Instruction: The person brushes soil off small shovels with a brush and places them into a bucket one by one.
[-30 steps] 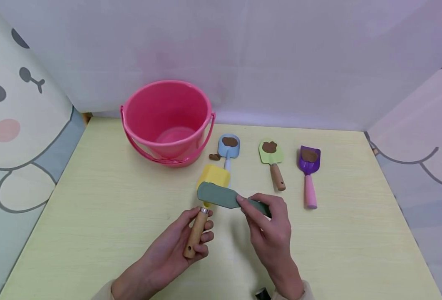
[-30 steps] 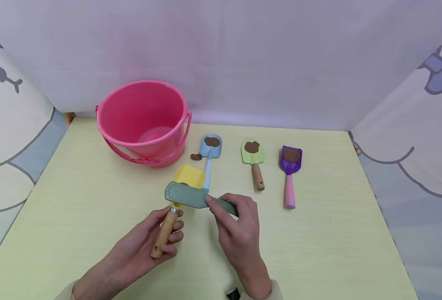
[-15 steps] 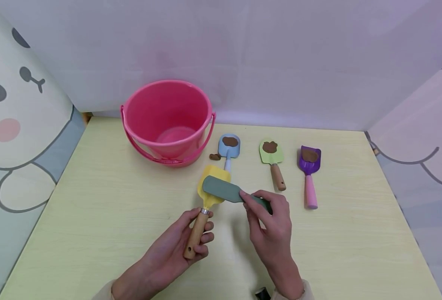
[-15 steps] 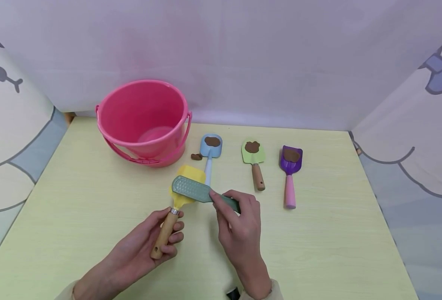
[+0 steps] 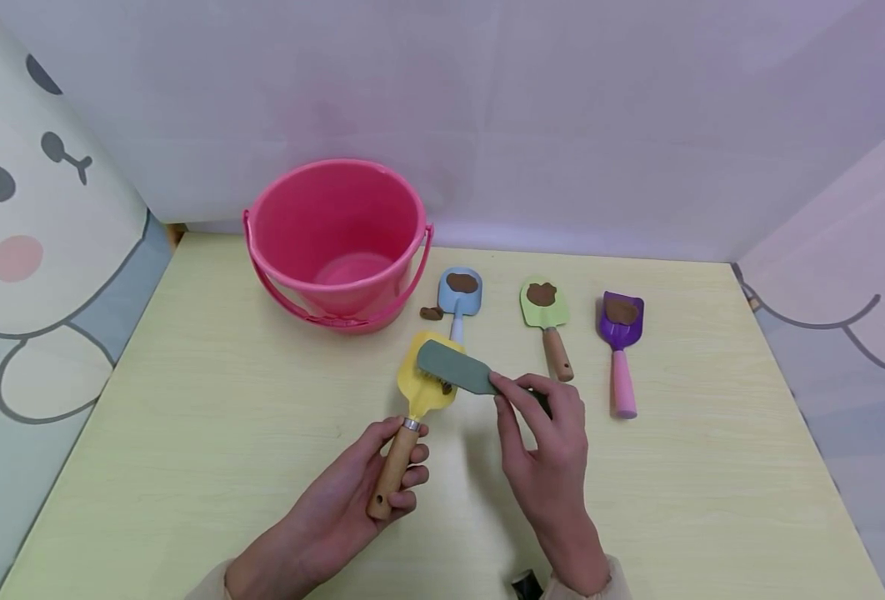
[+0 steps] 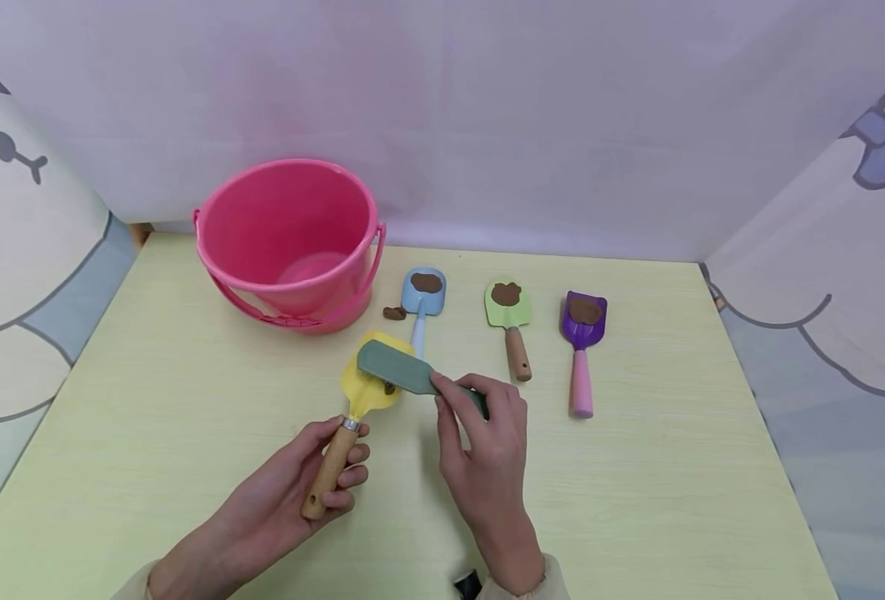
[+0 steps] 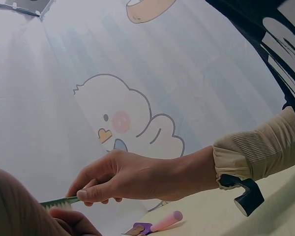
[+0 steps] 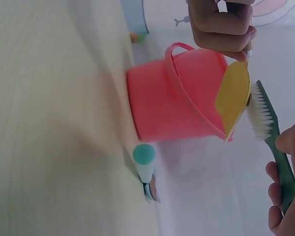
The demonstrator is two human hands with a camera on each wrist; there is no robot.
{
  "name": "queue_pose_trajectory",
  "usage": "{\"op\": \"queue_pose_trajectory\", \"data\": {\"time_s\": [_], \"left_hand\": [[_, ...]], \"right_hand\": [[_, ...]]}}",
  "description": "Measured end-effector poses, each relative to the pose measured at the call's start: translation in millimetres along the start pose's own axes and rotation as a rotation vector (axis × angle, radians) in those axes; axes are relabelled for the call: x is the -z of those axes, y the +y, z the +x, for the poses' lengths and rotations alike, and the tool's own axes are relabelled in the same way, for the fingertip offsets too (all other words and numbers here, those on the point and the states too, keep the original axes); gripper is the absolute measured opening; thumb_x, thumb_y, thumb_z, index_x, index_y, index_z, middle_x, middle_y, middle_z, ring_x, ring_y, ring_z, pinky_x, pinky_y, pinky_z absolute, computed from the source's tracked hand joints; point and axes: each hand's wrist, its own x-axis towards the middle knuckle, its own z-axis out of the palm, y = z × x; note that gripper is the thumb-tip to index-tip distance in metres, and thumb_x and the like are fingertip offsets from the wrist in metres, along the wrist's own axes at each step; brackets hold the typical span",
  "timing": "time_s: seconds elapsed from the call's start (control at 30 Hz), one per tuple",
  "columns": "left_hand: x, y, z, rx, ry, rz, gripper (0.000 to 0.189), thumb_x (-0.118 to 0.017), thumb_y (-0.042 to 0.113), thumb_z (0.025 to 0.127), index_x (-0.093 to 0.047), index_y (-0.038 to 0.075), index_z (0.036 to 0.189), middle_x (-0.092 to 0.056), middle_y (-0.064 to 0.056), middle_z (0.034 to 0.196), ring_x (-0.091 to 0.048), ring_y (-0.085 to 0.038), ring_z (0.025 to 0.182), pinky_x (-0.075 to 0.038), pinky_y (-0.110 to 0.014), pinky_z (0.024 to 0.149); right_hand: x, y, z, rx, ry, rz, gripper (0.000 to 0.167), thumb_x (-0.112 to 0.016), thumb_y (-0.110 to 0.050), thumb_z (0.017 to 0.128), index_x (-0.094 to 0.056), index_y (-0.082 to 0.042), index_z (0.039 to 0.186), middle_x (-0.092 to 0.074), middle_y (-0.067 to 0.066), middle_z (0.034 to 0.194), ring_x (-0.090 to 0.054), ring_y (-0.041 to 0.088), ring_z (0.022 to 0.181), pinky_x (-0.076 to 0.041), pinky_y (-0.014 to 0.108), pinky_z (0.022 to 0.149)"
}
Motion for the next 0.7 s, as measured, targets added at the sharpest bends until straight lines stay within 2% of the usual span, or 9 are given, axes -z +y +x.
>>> {"op": "queue_pose_trajectory", "data": {"time_s": [0.17, 0.37, 0.57, 0.7], "left_hand": [[0.6, -1.0, -0.2, -0.005, -0.013, 0.001, 0.053, -0.060, 0.053, 0.101, -0.045, 0.015, 0.135, -0.052, 0.006, 0.102, -0.045, -0.006, 0.089, -0.042, -0.013, 0.069], [0.0, -0.9, -0.2, -0.002, -0.012, 0.006, 0.056, -0.060, 0.054, 0.101, -0.044, 0.014, 0.136, -0.052, 0.006, 0.103, -0.045, -0.006, 0.091, -0.042, -0.013, 0.070], [-0.9, -0.3, -0.9, -0.014, -0.017, 0.007, 0.053, -0.059, 0.053, 0.102, -0.044, 0.014, 0.135, -0.051, 0.006, 0.101, -0.044, -0.007, 0.090, -0.042, -0.014, 0.069], [-1.8, 0.2, -1.5, -0.014, -0.014, 0.005, 0.053, -0.059, 0.053, 0.102, -0.044, 0.014, 0.135, -0.052, 0.006, 0.101, -0.045, -0.007, 0.090, -0.042, -0.014, 0.069]], "right_hand": [[-0.5, 0.7, 2.6, 0.004, 0.021, -0.014, 0.034, -0.077, 0.004, 0.085, -0.079, -0.010, 0.116, -0.068, 0.015, 0.103, -0.054, 0.026, 0.087, -0.032, 0.031, 0.083], [0.7, 0.7, 4.5, -0.015, 0.025, -0.027, 0.030, -0.077, 0.000, 0.086, -0.079, -0.010, 0.115, -0.069, 0.013, 0.102, -0.059, 0.025, 0.091, -0.031, 0.033, 0.087], [2.3, 0.7, 3.6, -0.041, 0.052, -0.020, 0.024, -0.076, -0.005, 0.088, -0.071, 0.001, 0.111, -0.071, 0.011, 0.103, -0.063, 0.028, 0.100, -0.030, 0.033, 0.094], [4.4, 0.7, 2.4, -0.044, 0.065, 0.005, 0.027, -0.072, -0.015, 0.096, -0.066, 0.005, 0.113, -0.069, 0.015, 0.104, -0.063, 0.028, 0.100, -0.029, 0.031, 0.097]]}}
